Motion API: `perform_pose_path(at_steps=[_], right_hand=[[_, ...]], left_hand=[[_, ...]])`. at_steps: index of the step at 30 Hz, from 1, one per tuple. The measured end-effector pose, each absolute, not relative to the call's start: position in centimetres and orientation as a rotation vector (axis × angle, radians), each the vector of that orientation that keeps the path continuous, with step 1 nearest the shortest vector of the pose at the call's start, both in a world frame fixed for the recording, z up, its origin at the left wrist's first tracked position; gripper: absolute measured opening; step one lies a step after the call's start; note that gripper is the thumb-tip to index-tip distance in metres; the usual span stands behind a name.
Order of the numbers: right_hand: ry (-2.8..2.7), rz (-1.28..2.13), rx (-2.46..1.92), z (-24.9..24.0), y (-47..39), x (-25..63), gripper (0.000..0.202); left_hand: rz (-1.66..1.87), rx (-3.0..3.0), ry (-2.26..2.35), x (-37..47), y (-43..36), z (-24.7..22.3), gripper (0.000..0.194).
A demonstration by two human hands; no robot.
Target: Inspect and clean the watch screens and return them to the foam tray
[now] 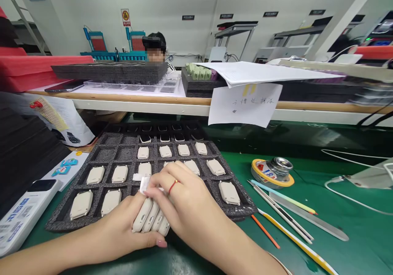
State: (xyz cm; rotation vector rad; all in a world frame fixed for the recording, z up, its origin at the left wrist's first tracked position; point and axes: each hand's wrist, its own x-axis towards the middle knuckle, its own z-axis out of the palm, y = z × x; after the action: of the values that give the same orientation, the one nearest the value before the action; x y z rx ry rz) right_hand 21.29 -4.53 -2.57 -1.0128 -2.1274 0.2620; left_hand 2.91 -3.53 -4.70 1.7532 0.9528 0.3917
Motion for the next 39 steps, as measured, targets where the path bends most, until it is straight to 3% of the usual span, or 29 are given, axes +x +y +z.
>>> perform_pose_path(at_steps=[6,13,21,23,28,31,35,39], right_hand=[[-2.360,0.160,-1.045,-2.2,-5.6,20.4,0.024],[-2.244,0.127,-1.233,-2.4,-4.5,21.7,0.020],[-2.349,0.088,-1.069,-2.1,-6.1,20.1,0.028],[-2.346,0.085,-1.116,-2.4,-5.6,20.5,0.023],[-2.270,0.080,-1.238,-2.6,-4.5,21.9,0.021],[-2.182,0.138,-1.160,-2.2,-5.1,21.4,0.015],[-2.293,0.146,-1.062,-2.3,-5.9,20.4,0.016],[-2.320,0.044,-1.195,-2.9,-5.0,21.1,0.021]], left_hand=[[0.444,1.751,0.802,3.5,-3.3,-4.6,0.019],[0.305,1.757,1.021,2.7,-3.8,-4.3,0.063],[0.450,1.761,0.789,3.5,-3.4,-4.5,0.019],[0.409,1.783,0.846,3.4,-3.5,-4.5,0.023],[0.264,1.807,1.044,2.8,-3.8,-4.2,0.056],[0.319,1.798,0.997,2.8,-3.7,-4.2,0.054],[0.445,1.796,0.826,3.3,-3.4,-4.5,0.030],[0.340,1.785,0.953,3.0,-3.6,-4.6,0.046]])
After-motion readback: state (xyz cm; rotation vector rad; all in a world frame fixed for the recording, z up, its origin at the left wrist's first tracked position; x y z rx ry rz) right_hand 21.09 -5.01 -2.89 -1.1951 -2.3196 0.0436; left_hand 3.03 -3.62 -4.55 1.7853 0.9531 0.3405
